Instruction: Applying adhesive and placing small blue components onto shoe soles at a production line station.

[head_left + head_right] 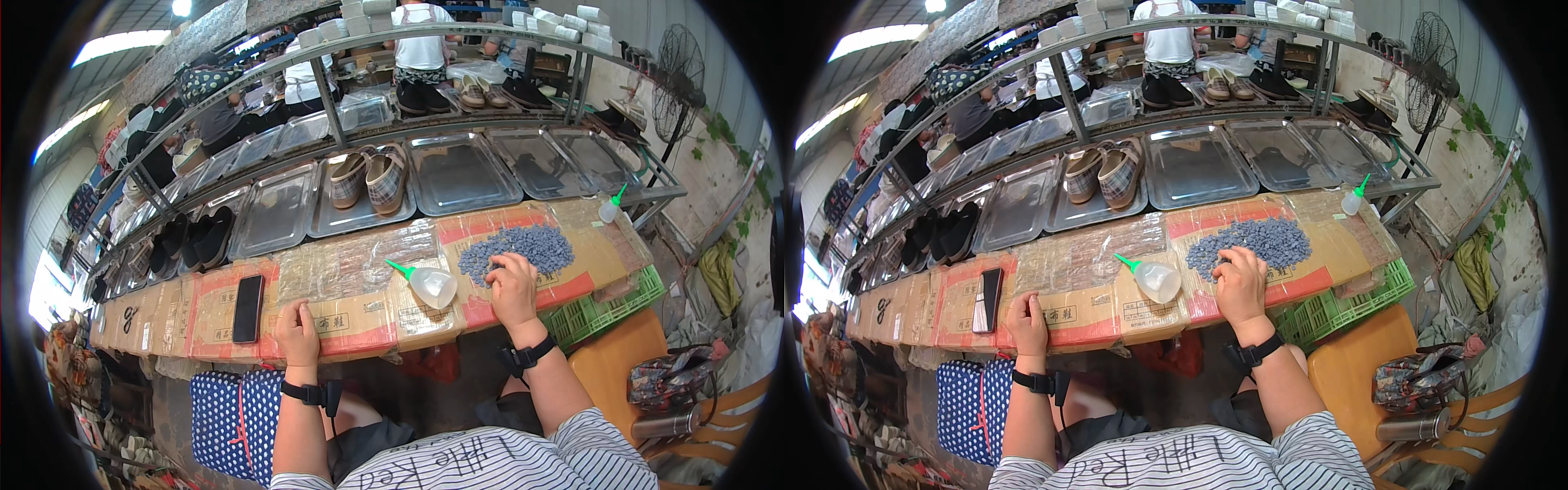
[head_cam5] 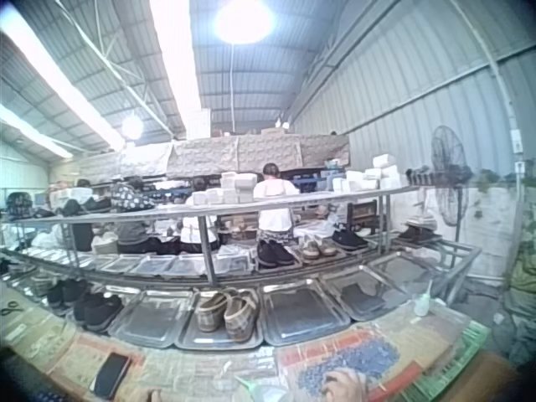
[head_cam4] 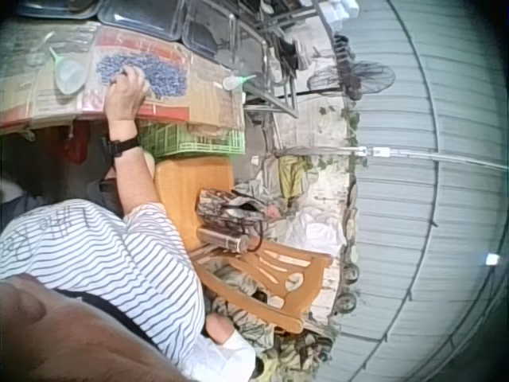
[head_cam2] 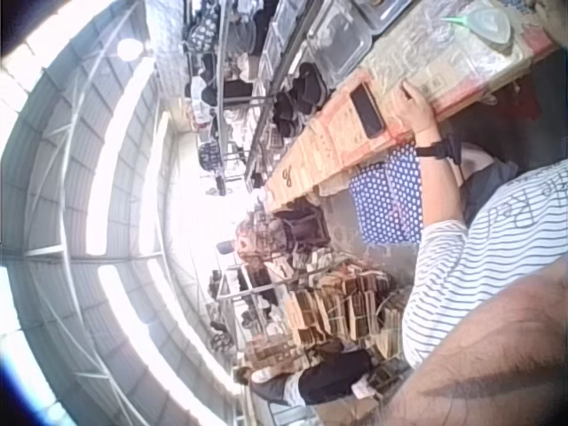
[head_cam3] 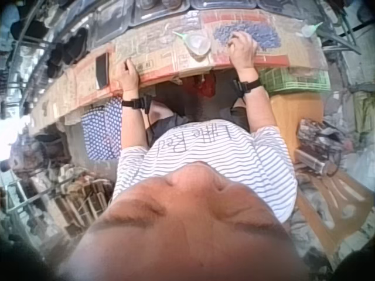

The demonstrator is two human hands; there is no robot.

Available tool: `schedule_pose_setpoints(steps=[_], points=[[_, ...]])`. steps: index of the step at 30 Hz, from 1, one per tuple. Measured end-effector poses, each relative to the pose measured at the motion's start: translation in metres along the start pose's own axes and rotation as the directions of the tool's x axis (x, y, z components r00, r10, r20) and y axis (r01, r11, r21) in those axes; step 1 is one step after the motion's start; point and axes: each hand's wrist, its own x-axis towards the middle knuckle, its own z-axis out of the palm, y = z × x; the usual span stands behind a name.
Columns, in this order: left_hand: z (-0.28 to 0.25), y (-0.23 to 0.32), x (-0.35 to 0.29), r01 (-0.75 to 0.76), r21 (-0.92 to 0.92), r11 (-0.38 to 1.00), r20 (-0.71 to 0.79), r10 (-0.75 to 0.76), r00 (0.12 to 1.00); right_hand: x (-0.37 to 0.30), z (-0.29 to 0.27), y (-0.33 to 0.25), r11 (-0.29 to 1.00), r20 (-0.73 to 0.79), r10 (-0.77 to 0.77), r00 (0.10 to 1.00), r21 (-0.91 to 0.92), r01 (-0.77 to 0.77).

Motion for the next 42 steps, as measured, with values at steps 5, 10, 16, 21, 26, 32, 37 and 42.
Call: schedule_pose_setpoints(steps=[5,10,16,21,26,32,37,42], points=[[0.001,0.0,0.0,-0.013,0.003,1.0,-0.003,0.013,1.0,0.0,0.001,0.002,0.999,-0.064,0.013,0.998,0.031,-0.011],[0.003,0.001,-0.001,-0.02,0.007,1.0,-0.004,0.02,1.0,0.002,-0.006,0.001,0.997,0.038,-0.063,0.997,0.057,0.061],[0.006,0.006,0.0,-0.016,0.009,1.0,-0.009,0.016,1.0,-0.002,-0.001,0.009,0.998,-0.095,0.056,0.994,0.03,-0.053],[0.007,0.005,-0.001,-0.011,0.002,1.0,-0.007,0.011,1.0,-0.002,-0.002,0.008,0.998,-0.049,0.041,0.998,-0.046,-0.044],[0.009,0.006,-0.002,-0.011,0.002,1.0,-0.01,0.011,1.0,-0.001,-0.001,0.009,0.998,-0.1,0.055,0.993,-0.038,-0.059],[0.011,0.002,-0.003,-0.008,0.002,1.0,-0.012,0.008,1.0,0.004,-0.006,0.007,0.994,0.051,-0.073,0.996,0.087,0.068],[0.013,0.003,-0.003,0.021,-0.019,1.0,-0.008,-0.021,1.0,0.001,-0.004,0.011,1.0,0.001,-0.011,1.0,0.019,0.011],[0.014,0.006,-0.003,0.015,-0.01,1.0,-0.002,-0.015,1.0,0.003,-0.003,0.009,1.0,0.015,-0.022,1.0,0.005,0.022]])
